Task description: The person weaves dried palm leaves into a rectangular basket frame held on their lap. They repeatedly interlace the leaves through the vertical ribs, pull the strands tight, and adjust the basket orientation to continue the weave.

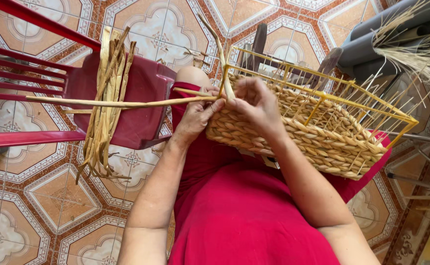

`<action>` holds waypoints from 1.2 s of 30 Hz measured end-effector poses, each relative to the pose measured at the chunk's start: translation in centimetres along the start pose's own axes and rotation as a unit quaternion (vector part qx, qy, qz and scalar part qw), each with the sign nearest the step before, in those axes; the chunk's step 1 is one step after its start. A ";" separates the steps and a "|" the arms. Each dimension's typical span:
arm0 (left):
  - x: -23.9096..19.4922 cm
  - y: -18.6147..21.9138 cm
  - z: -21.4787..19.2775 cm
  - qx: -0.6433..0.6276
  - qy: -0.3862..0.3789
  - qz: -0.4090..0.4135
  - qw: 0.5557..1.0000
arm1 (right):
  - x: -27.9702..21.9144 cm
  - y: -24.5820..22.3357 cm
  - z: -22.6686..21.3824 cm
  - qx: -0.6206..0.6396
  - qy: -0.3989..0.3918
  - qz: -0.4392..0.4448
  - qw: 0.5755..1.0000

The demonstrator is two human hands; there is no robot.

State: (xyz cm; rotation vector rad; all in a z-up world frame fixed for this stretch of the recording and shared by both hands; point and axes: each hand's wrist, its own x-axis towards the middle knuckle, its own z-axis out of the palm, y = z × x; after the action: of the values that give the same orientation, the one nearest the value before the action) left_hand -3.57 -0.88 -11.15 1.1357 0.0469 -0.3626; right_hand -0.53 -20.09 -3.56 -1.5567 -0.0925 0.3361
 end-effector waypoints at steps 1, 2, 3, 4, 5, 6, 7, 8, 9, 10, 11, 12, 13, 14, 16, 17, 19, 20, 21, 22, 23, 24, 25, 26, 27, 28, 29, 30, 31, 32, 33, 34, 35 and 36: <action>-0.1 -0.1 0.0 0.022 0.000 -0.007 1.000 | 0.2 -0.2 -0.2 -0.004 -0.007 0.051 0.999; 0.2 0.0 -0.1 0.030 0.007 0.007 1.000 | 0.8 -0.4 -0.4 -0.008 -0.015 0.096 0.995; 0.5 0.3 -0.1 0.038 0.014 0.022 0.999 | 1.2 -0.7 -0.6 -0.013 -0.024 0.141 0.990; 0.4 0.3 0.0 0.045 0.022 0.033 0.998 | 1.1 -0.7 -0.7 -0.011 -0.029 0.127 0.991; 0.2 0.4 0.1 0.098 0.025 0.062 0.993 | 0.7 -0.5 -0.8 -0.010 -0.035 0.113 0.993; 0.1 0.5 0.3 0.151 0.028 0.091 0.984 | 0.3 -0.3 -0.9 -0.009 -0.041 0.098 0.994; 0.0 0.7 0.4 0.203 0.032 0.120 0.971 | -0.4 -0.2 -1.0 0.055 -0.030 0.083 0.995; 0.0 0.9 0.7 0.195 0.049 0.115 0.973 | -1.2 0.0 -1.2 0.119 -0.019 0.068 0.990; -0.1 1.1 1.1 0.188 0.066 0.110 0.974 | -1.9 0.1 -1.4 0.182 -0.008 0.052 0.982; -0.4 1.1 1.6 0.180 0.081 0.101 0.975 | -2.8 0.4 -1.5 0.209 -0.025 0.085 0.974; -0.8 1.1 2.1 0.211 0.108 0.111 0.965 | -3.6 0.5 -1.7 0.236 -0.042 0.117 0.964; -0.8 1.3 2.5 0.242 0.133 0.124 0.953 | -3.9 0.5 -1.8 0.262 -0.058 0.144 0.953; -0.8 1.4 2.9 0.274 0.158 0.138 0.939 | -4.0 0.5 -2.0 0.278 -0.067 0.156 0.946; -0.8 1.5 3.2 0.273 0.175 0.163 0.932 | -4.0 0.4 -2.0 0.295 -0.078 0.168 0.937; -0.9 1.5 3.7 0.272 0.208 0.211 0.915 | -4.3 0.2 -2.0 0.280 -0.070 0.190 0.938; -1.0 1.5 3.9 0.273 0.219 0.198 0.916 | -4.7 0.2 -1.9 0.248 -0.052 0.198 0.947; -1.1 1.4 4.2 0.271 0.243 0.171 0.916 | -6.0 -0.1 -1.8 0.147 -0.044 0.142 0.978; -0.9 1.7 4.3 0.291 0.240 0.179 0.909 | -6.7 -0.4 -2.0 0.077 -0.056 0.073 0.993; -0.7 2.1 4.3 0.311 0.237 0.186 0.901 | -7.4 -0.5 -2.1 0.006 -0.067 0.002 0.998; -0.8 2.5 4.3 0.330 0.233 0.191 0.895 | -8.3 -0.7 -2.3 -0.064 -0.053 -0.066 0.994; -0.9 3.1 4.2 0.388 0.207 0.228 0.869 | -9.3 -0.8 -2.6 -0.133 -0.039 -0.134 0.981; -0.7 3.9 3.9 0.444 0.178 0.265 0.837 | -9.9 -1.0 -2.7 -0.201 -0.024 -0.203 0.958; -0.6 4.8 3.6 0.497 0.149 0.301 0.800 | -10.5 -1.0 -2.7 -0.214 -0.016 -0.223 0.951; -0.8 5.8 3.1 0.510 0.095 0.299 0.801 | -11.1 -0.9 -2.6 -0.225 -0.007 -0.242 0.944; -1.1 6.8 2.5 0.521 0.042 0.296 0.800 | -11.6 -0.9 -2.4 -0.236 0.002 -0.260 0.936; -1.1 7.9 1.9 0.531 -0.012 0.293 0.795 | -11.8 -0.9 -2.4 -0.244 -0.044 -0.251 0.936; -1.0 8.8 1.4 0.539 -0.045 0.276 0.794 | -12.0 -0.9 -2.3 -0.252 -0.090 -0.242 0.933; -1.0 9.5 1.1 0.546 -0.078 0.257 0.794 | -12.2 -0.8 -2.3 -0.259 -0.136 -0.231 0.928; -0.8 10.1 0.9 0.552 -0.111 0.238 0.792 | -12.3 -0.8 -2.3 -0.267 -0.172 -0.215 0.924; -0.4 10.5 1.0 0.565 -0.123 0.223 0.785 | -12.2 -0.7 -2.3 -0.276 -0.207 -0.199 0.917; 0.0 11.0 1.0 0.578 -0.136 0.208 0.777 | -11.9 -0.7 -2.4 -0.284 -0.241 -0.182 0.910; 0.3 11.4 1.0 0.592 -0.146 0.192 0.769 | -11.4 -0.6 -2.4 -0.221 -0.209 -0.106 0.947; 0.6 11.8 1.1 0.594 -0.152 0.189 0.767 | -10.7 -0.5 -2.3 -0.156 -0.175 -0.028 0.972; 0.9 12.0 1.4 0.595 -0.159 0.188 0.765 | -10.1 -0.5 -2.3 -0.090 -0.137 0.051 0.985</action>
State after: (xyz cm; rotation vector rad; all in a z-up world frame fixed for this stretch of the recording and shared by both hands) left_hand 0.70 2.09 -0.24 2.2753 -0.8196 -0.1905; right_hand -9.50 -25.00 -1.61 -1.6890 -0.2638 0.6376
